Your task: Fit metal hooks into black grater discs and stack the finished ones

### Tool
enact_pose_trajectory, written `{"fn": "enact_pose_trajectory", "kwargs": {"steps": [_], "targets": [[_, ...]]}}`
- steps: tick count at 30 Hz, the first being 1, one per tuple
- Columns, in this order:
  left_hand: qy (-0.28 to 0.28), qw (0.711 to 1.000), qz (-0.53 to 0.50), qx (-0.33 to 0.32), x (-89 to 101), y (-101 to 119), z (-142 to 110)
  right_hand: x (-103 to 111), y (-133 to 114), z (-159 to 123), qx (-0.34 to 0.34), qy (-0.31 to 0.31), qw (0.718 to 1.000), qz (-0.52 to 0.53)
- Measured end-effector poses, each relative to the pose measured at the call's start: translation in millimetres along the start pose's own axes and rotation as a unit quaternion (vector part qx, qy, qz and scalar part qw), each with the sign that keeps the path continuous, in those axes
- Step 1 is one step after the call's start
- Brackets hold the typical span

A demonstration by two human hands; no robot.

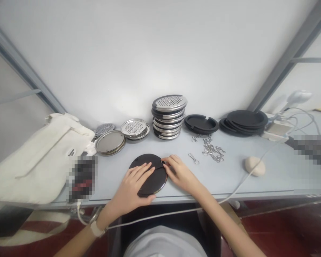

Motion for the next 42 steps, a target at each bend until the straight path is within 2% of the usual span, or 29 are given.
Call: {"fn": "enact_pose_trajectory", "kwargs": {"steps": [29, 42], "targets": [[0.004, 1.000, -0.007, -0.001, 0.5, -0.2, 0.2, -0.5, 3.3, -1.3, -0.001, -0.014, 1.000, 0.007], [-0.001, 1.000, -0.006, 0.000, 0.3, -0.3, 0.3, -2.9, 9.4, -4.4, -0.044, -0.021, 0.998, 0.030]]}}
Point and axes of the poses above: each hand's wrist, its own z-axis towards the middle knuckle, its own x-axis out of the back of the hand, y = z × x, the point moved 5 cm from there along z, towards the middle knuckle, and after that the axes turned 9 degrees about x, right-handed, at the moved point
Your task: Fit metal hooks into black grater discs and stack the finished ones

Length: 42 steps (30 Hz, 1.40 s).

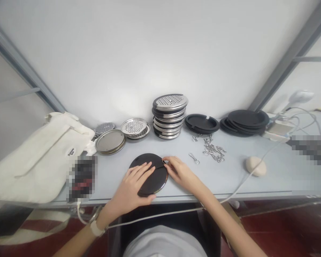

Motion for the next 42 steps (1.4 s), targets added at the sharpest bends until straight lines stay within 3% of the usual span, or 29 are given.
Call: {"fn": "enact_pose_trajectory", "kwargs": {"steps": [9, 16, 23, 42], "targets": [[-0.006, 1.000, -0.002, 0.003, 0.9, 0.8, 0.1, -0.8, 1.1, 0.4, -0.016, -0.015, 1.000, 0.003], [-0.003, 1.000, 0.001, 0.006, 0.0, 0.5, 0.1, 1.0, 3.1, -1.4, -0.023, 0.013, 1.000, -0.004], [-0.003, 1.000, 0.003, 0.009, 0.0, -0.2, -0.7, 4.4, -1.2, 1.3, 0.002, 0.049, 0.999, 0.001], [-0.001, 1.000, 0.006, 0.003, 0.0, 0.2, -0.3, 10.6, -14.3, 2.3, 0.073, 0.053, 0.995, -0.053]]}}
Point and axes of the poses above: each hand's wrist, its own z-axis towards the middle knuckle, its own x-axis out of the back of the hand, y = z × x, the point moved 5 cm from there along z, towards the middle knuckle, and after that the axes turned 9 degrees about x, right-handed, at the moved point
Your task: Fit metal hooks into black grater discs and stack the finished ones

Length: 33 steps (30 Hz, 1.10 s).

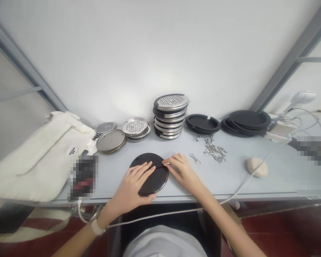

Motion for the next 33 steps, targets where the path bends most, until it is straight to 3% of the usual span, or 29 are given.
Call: {"fn": "enact_pose_trajectory", "kwargs": {"steps": [10, 16, 33], "targets": [[0.002, 1.000, -0.004, -0.001, 0.0, 0.3, 0.0, 2.4, 2.3, -0.1, -0.016, 0.034, 0.999, 0.031], [-0.003, 1.000, -0.003, 0.004, -0.4, -0.1, -0.3, 5.3, 6.5, -2.9, -0.064, 0.054, 0.994, 0.072], [0.002, 1.000, -0.005, 0.004, 0.5, 0.0, 0.0, -7.5, 22.6, -5.6, -0.154, 0.025, 0.985, 0.078]]}}
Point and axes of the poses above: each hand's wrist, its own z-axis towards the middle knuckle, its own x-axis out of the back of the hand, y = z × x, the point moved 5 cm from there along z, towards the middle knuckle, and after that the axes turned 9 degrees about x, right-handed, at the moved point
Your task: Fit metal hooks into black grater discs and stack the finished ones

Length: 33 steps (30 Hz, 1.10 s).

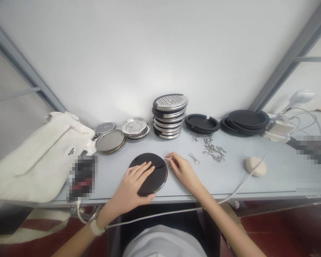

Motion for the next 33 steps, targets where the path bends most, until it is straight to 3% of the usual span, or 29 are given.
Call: {"fn": "enact_pose_trajectory", "kwargs": {"steps": [5, 16, 33], "targets": [[0.002, 1.000, 0.004, -0.001, 1.0, 0.8, 0.2, -2.5, 1.9, 1.6, -0.006, 0.006, 1.000, 0.006], [-0.005, 1.000, 0.011, 0.005, 0.9, 0.0, 0.1, -6.8, -11.0, 1.8, 0.069, -0.022, 0.997, 0.003], [-0.001, 1.000, 0.007, -0.003, 0.1, -0.6, -0.1, -3.6, -13.8, -1.5, 0.085, -0.050, 0.995, 0.001]]}}
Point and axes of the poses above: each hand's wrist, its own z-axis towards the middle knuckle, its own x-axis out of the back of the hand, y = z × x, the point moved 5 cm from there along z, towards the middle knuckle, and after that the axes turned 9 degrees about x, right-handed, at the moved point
